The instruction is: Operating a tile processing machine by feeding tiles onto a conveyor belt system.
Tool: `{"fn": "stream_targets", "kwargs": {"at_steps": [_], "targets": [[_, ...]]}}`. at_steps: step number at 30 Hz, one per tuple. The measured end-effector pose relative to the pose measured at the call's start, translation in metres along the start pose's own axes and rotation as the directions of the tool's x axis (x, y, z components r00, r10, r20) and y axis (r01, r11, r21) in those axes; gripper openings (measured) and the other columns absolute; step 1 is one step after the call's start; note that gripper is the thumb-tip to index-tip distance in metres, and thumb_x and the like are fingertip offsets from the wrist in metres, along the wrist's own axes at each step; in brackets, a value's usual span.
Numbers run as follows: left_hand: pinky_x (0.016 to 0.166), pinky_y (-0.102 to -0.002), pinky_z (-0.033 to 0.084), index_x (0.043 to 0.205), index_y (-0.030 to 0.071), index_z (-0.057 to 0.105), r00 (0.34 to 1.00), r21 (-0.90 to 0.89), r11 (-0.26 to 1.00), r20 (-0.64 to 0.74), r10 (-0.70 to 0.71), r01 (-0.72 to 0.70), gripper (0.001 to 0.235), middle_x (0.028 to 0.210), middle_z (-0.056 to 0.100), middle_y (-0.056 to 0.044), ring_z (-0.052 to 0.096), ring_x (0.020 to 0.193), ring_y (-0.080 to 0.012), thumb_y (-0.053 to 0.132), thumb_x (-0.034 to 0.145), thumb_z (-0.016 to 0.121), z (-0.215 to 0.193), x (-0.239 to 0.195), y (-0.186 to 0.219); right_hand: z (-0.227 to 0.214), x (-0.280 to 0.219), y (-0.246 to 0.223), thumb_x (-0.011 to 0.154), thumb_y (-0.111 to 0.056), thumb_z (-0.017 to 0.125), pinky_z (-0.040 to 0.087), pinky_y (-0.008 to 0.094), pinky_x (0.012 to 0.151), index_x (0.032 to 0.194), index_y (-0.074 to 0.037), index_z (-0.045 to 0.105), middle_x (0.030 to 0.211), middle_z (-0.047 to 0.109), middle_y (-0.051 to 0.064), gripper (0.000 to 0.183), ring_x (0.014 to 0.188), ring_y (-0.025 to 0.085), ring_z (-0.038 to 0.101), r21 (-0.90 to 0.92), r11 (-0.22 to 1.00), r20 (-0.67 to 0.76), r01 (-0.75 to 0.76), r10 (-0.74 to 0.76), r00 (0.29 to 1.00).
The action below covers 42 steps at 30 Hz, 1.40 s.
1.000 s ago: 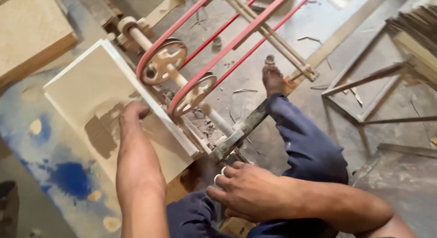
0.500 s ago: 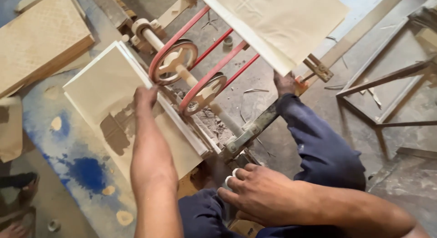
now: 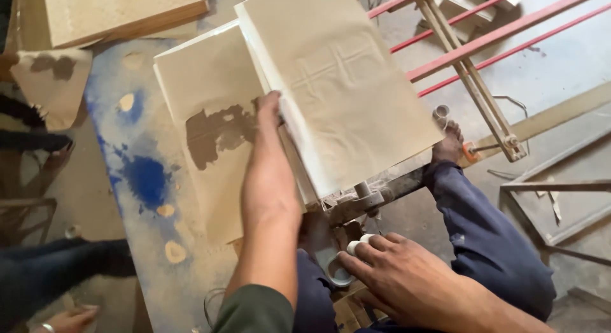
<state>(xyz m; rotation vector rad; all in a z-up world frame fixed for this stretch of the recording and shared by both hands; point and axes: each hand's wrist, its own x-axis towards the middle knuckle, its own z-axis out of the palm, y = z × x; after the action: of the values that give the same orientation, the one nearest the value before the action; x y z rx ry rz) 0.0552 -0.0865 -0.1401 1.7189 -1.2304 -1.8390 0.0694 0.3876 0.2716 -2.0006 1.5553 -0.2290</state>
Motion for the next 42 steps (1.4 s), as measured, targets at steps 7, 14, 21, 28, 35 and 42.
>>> {"fn": "stream_targets", "kwargs": {"at_steps": [7, 14, 21, 28, 35, 42], "targets": [[0.080, -0.043, 0.059, 0.117, 0.004, 0.069, 0.967, 0.126, 0.990, -0.254, -0.028, 0.062, 0.043, 0.112, 0.072, -0.018, 0.071, 0.096, -0.0312, 0.033, 0.086, 0.064, -0.167, -0.119, 0.054, -0.013, 0.003, -0.020, 0.094, -0.033, 0.065, 0.045, 0.046, 0.090, 0.135, -0.001, 0.052, 0.113, 0.063, 0.017, 0.054, 0.105, 0.035, 0.061, -0.008, 1.000, 0.063, 0.016, -0.015, 0.998], [0.100, -0.045, 0.050, 0.116, -0.006, 0.067, 0.832, 0.604, 0.795, -0.464, 0.304, 0.046, 0.055, 0.122, 0.067, -0.029, 0.065, 0.115, -0.0423, 0.036, 0.080, 0.066, -0.252, -0.101, 0.067, -0.015, 0.011, -0.027, 0.094, -0.039, 0.066, 0.045, 0.047, 0.088, 0.132, -0.001, 0.052, 0.110, 0.062, 0.017, 0.055, 0.102, 0.036, 0.061, 0.015, 0.999, 0.093, 0.046, -0.047, 0.995], [0.097, -0.045, 0.052, 0.114, 0.005, 0.071, 0.788, 0.702, 0.621, -0.139, 0.600, -0.349, 0.049, 0.117, 0.072, -0.020, 0.068, 0.111, -0.0380, 0.044, 0.084, 0.069, -0.143, -0.063, 0.067, -0.010, 0.020, -0.025, 0.089, -0.040, 0.070, 0.047, 0.046, 0.085, 0.131, -0.001, 0.052, 0.106, 0.062, 0.016, 0.060, 0.100, 0.035, 0.061, -0.026, 0.999, 0.095, 0.048, -0.045, 0.994], [0.089, -0.037, 0.056, 0.121, 0.006, 0.069, 0.818, 0.409, 0.709, 0.281, 0.502, -0.575, 0.049, 0.113, 0.077, -0.014, 0.072, 0.102, -0.0251, 0.042, 0.087, 0.072, 0.017, -0.105, 0.074, -0.016, 0.018, -0.020, 0.093, -0.039, 0.069, 0.047, 0.046, 0.084, 0.130, -0.002, 0.053, 0.107, 0.062, 0.016, 0.055, 0.100, 0.035, 0.061, 0.009, 1.000, 0.097, -0.014, 0.013, 0.995], [0.073, -0.037, 0.052, 0.147, 0.006, 0.040, 0.988, 0.411, 0.898, 0.084, 0.132, -0.155, 0.066, 0.117, 0.067, -0.018, 0.062, 0.085, -0.0227, 0.037, 0.095, 0.066, 0.051, -0.112, 0.065, -0.017, 0.007, -0.008, 0.093, -0.038, 0.065, 0.044, 0.047, 0.091, 0.139, -0.001, 0.049, 0.114, 0.062, 0.017, 0.061, 0.108, 0.036, 0.059, 0.025, 0.998, 0.147, -0.052, 0.047, 0.988], [0.052, -0.041, 0.047, 0.109, -0.004, 0.071, 0.994, -0.029, 0.999, -0.106, 0.039, -0.042, 0.038, 0.092, 0.069, -0.013, 0.061, 0.070, -0.0269, 0.031, 0.094, 0.072, -0.125, -0.050, 0.033, -0.015, -0.009, -0.017, 0.095, -0.037, 0.063, 0.044, 0.047, 0.090, 0.137, -0.002, 0.051, 0.120, 0.063, 0.017, 0.056, 0.107, 0.035, 0.060, 0.035, 0.999, 0.091, -0.027, 0.023, 0.996]]}}
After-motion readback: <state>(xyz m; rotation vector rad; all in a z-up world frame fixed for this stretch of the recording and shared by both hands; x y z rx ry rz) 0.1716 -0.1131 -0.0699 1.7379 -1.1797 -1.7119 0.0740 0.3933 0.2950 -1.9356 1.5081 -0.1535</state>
